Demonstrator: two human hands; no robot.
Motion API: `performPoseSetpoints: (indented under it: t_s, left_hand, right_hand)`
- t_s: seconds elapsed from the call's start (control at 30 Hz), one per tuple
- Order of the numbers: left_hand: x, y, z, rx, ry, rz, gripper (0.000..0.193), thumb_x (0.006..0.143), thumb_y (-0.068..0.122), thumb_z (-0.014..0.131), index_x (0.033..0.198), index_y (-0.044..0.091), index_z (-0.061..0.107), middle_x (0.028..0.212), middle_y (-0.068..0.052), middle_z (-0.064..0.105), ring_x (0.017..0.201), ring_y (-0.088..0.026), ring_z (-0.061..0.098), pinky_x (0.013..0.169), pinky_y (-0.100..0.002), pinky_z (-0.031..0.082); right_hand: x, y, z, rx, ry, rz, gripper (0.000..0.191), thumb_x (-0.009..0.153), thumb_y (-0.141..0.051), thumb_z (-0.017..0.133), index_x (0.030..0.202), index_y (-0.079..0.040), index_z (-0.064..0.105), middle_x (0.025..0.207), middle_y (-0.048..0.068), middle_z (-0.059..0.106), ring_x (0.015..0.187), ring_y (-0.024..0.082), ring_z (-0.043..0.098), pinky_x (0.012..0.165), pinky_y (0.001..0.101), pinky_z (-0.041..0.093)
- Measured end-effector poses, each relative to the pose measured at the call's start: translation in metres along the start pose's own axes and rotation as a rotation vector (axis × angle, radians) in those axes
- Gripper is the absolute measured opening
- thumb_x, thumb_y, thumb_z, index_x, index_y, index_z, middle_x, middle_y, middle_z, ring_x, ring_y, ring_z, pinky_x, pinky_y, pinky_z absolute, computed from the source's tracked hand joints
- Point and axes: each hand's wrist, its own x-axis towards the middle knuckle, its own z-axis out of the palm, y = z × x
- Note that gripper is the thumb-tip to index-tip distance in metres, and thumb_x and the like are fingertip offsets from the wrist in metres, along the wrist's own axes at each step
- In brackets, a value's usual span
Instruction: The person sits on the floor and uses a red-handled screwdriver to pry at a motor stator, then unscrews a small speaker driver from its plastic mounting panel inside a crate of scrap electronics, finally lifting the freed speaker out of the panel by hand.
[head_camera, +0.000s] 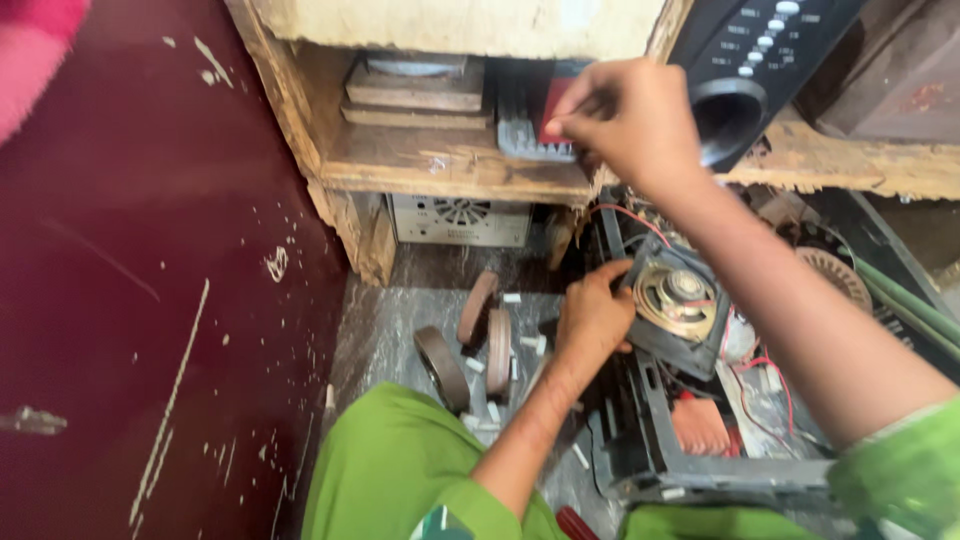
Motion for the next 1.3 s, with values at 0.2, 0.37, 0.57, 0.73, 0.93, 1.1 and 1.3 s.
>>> performPoseSetpoints:
  t_s: [0.2, 0.37, 0.57, 0.73, 0.93, 1.1, 1.3]
  left_hand:
    - [0.011, 0.008, -0.010, -0.013, -0.038, 0.020, 0.038, 0.092, 0.013, 0.057, 0.128, 0.011, 0.068, 0.095, -0.024, 0.074, 0.063, -0.033, 0.075, 0.054, -0.038, 0.063]
    - [0.026, -0.011, -0.013, 0.017, -0.073, 0.187, 0.025, 0.087, 0.015, 0.062, 0.102, -0.001, 0.072, 0.085, -0.020, 0.074, 0.071, -0.034, 0.075, 0.056, -0.040, 0.061]
    - [0.039, -0.021, -0.015, 0.082, -0.102, 0.234, 0.026, 0.091, 0.022, 0.064, 0.088, -0.003, 0.072, 0.074, -0.021, 0.073, 0.066, -0.033, 0.075, 0.056, -0.037, 0.058]
    - [0.031, -0.012, -0.021, -0.119, -0.094, 0.081, 0.027, 0.096, 0.019, 0.058, 0.099, -0.005, 0.069, 0.083, -0.024, 0.074, 0.062, -0.033, 0.075, 0.048, -0.038, 0.060]
    - [0.025, -0.010, -0.013, -0.109, -0.044, 0.096, 0.036, 0.092, 0.010, 0.055, 0.125, 0.007, 0.069, 0.093, -0.024, 0.074, 0.065, -0.033, 0.074, 0.049, -0.038, 0.062]
    - [0.015, -0.016, -0.001, -0.121, -0.046, 0.076, 0.040, 0.090, 0.009, 0.061, 0.129, 0.011, 0.068, 0.097, -0.021, 0.075, 0.068, -0.031, 0.075, 0.050, -0.038, 0.063]
    - [-0.011, -0.029, 0.012, -0.274, -0.146, 0.133, 0.041, 0.094, 0.010, 0.062, 0.134, 0.012, 0.068, 0.071, -0.006, 0.061, 0.057, -0.014, 0.064, 0.047, -0.033, 0.062]
  right_hand:
    - [0.060, 0.026, 0.083, 0.012, -0.123, 0.074, 0.006, 0.080, 0.001, 0.076, 0.082, -0.004, 0.077, 0.079, 0.008, 0.078, 0.071, 0.015, 0.077, 0.068, 0.0287, 0.061]
    - [0.079, 0.052, 0.144, -0.178, -0.184, 0.115, 0.010, 0.075, 0.003, 0.076, 0.083, -0.004, 0.076, 0.084, 0.016, 0.075, 0.078, 0.028, 0.075, 0.074, 0.0377, 0.059]
    - [0.078, 0.091, 0.172, -0.174, -0.190, 0.107, 0.020, 0.072, 0.010, 0.070, 0.084, -0.004, 0.076, 0.082, 0.016, 0.075, 0.078, 0.028, 0.075, 0.076, 0.0394, 0.059]
    - [0.068, 0.091, 0.165, -0.039, -0.246, 0.183, 0.021, 0.077, 0.007, 0.070, 0.094, -0.005, 0.073, 0.081, 0.010, 0.077, 0.076, 0.021, 0.078, 0.073, 0.0332, 0.061]
    - [0.020, 0.046, 0.107, -0.030, -0.146, -0.013, 0.023, 0.079, -0.002, 0.079, 0.100, -0.002, 0.072, 0.090, 0.012, 0.076, 0.079, 0.022, 0.075, 0.073, 0.0333, 0.058]
    - [-0.072, 0.029, 0.014, -0.015, -0.050, 0.182, 0.019, 0.084, -0.005, 0.077, 0.102, -0.002, 0.071, 0.092, 0.010, 0.077, 0.082, 0.018, 0.076, 0.069, 0.0323, 0.057]
    - [-0.177, 0.030, -0.043, -0.160, 0.093, 0.239, 0.032, 0.083, -0.019, 0.079, 0.111, -0.005, 0.072, 0.104, 0.014, 0.076, 0.096, 0.027, 0.074, 0.084, 0.0387, 0.056]
